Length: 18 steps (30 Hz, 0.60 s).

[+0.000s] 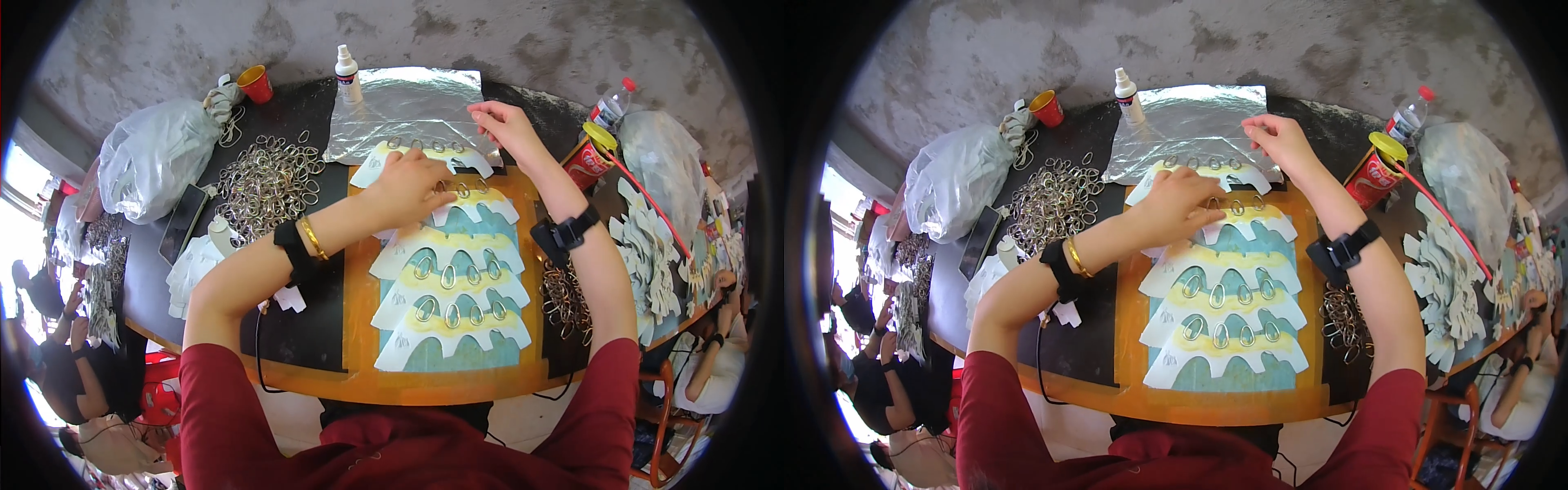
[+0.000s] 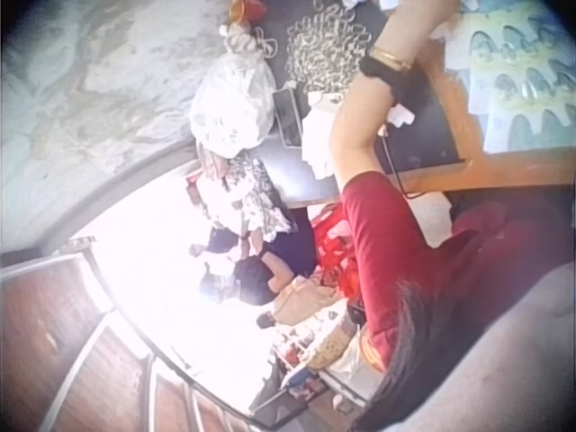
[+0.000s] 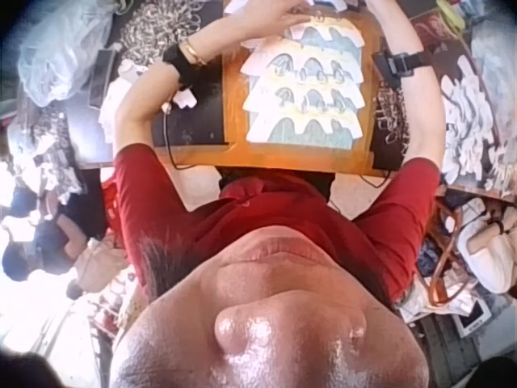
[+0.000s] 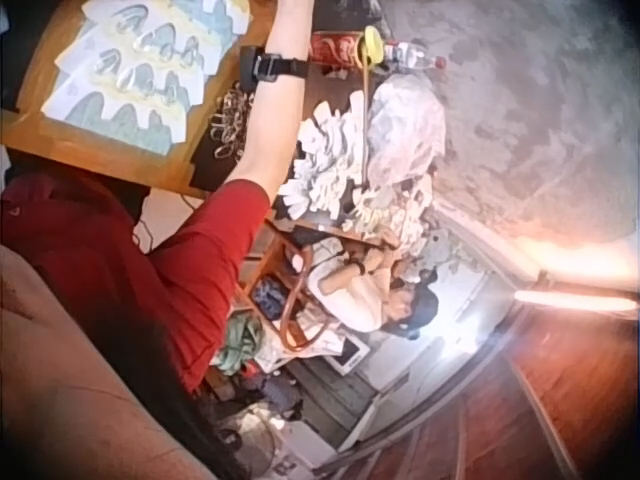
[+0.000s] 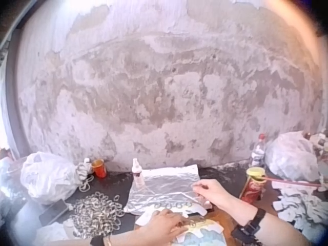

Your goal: Applying adhesive to shoe upper components with a brush and attaching eyelet rings.

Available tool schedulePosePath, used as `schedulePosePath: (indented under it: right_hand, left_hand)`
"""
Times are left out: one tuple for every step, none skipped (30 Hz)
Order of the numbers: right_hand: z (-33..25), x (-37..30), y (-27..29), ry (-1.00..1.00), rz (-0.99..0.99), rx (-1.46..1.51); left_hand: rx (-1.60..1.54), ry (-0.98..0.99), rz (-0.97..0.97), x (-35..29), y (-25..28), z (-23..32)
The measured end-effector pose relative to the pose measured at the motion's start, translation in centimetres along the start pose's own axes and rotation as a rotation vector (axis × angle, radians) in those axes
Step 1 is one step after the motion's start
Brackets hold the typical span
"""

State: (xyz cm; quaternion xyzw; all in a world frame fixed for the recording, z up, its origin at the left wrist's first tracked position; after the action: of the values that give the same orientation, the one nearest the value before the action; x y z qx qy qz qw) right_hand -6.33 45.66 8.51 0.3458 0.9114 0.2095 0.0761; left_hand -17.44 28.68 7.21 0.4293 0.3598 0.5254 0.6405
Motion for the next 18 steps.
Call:
schedulePosePath:
  right_hand:
    - [-1.2, -1.1, 0.4, 0.046, -0.011, -0.014]
    - [-2.5, -2.4, 0.7, 0.049, -0.021, -0.025]
    - [-3.4, -3.6, 0.9, 0.051, -0.023, -0.024]
    - [-3.8, -4.9, 0.9, 0.008, -0.090, 0.127]
    - [-4.0, -6.3, 0.8, -0.036, -0.156, 0.279]
    - [-3.8, -8.2, 1.1, -0.116, -0.143, 0.379]
    - [-2.9, -9.7, 1.7, -0.116, -0.138, 0.376]
    - [-1.2, -11.6, 2.9, -0.175, -0.092, 0.473]
    - [0.6, -13.0, 4.0, -0.232, -0.046, 0.572]
    - [1.8, -14.2, 5.2, -0.225, -0.030, 0.565]
    - [3.4, -15.3, 6.8, -0.234, 0.097, 0.727]
    - [4.8, -16.3, 7.9, -0.240, 0.233, 0.890]
    - [5.7, -16.8, 8.5, -0.230, 0.264, 0.881]
    - [6.5, -17.2, 9.4, -0.191, 0.385, 0.897]
    - [6.5, -17.5, 10.0, -0.150, 0.495, 0.915]
    - [6.1, -17.6, 10.3, -0.106, 0.527, 0.928]
    - [5.6, -17.6, 10.3, -0.095, 0.537, 0.925]
    - [5.0, -17.6, 10.6, -0.035, 0.615, 0.900]
  left_hand:
    - [0.011, -0.052, 0.109, -0.1, 0.4, -0.2]
    - [0.023, -0.100, 0.219, -0.4, 1.1, -0.3]
    - [0.024, -0.098, 0.219, -0.9, 1.7, -0.8]
    - [0.027, -0.037, 0.288, -1.7, 2.6, -1.6]
    - [0.030, 0.025, 0.355, -2.5, 3.5, -2.5]
    - [0.028, 0.017, 0.356, -2.9, 4.0, -3.3]
    - [0.021, 0.039, 0.388, -3.4, 4.5, -4.5]
    - [0.013, 0.051, 0.421, -3.8, 4.8, -5.2]
    - [0.010, 0.038, 0.424, -4.2, 4.5, -5.7]
    - [0.034, 0.062, 0.383, -4.6, 4.2, -6.3]
    - [0.056, 0.079, 0.342, -4.7, 4.0, -6.6]
    - [0.051, 0.048, 0.345, -4.9, 3.8, -6.4]
    - [0.071, 0.081, 0.280, -5.2, 3.3, -6.2]
    - [0.097, 0.118, 0.216, -5.5, 2.8, -6.1]
    - [0.099, 0.100, 0.221, -5.9, 2.6, -6.2]
    - [0.125, 0.096, 0.232, -6.1, 2.2, -6.6]
    - [0.152, 0.098, 0.244, -6.3, 2.1, -6.8]
    - [0.106, 0.101, 0.237, -6.2, 2.0, -7.1]
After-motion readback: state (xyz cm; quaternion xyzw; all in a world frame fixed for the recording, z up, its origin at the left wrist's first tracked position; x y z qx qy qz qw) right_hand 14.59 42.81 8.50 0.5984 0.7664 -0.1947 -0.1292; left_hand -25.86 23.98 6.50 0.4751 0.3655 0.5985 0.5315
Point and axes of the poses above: each hand's wrist, its own x-axis towards the middle knuckle, its own y-axis out of the back of the hand, z = x × y, the point moved 4 cm from there along x, towards the middle knuckle, and after that the axes turned 4 degrees about -z, right-handed, at the moved point
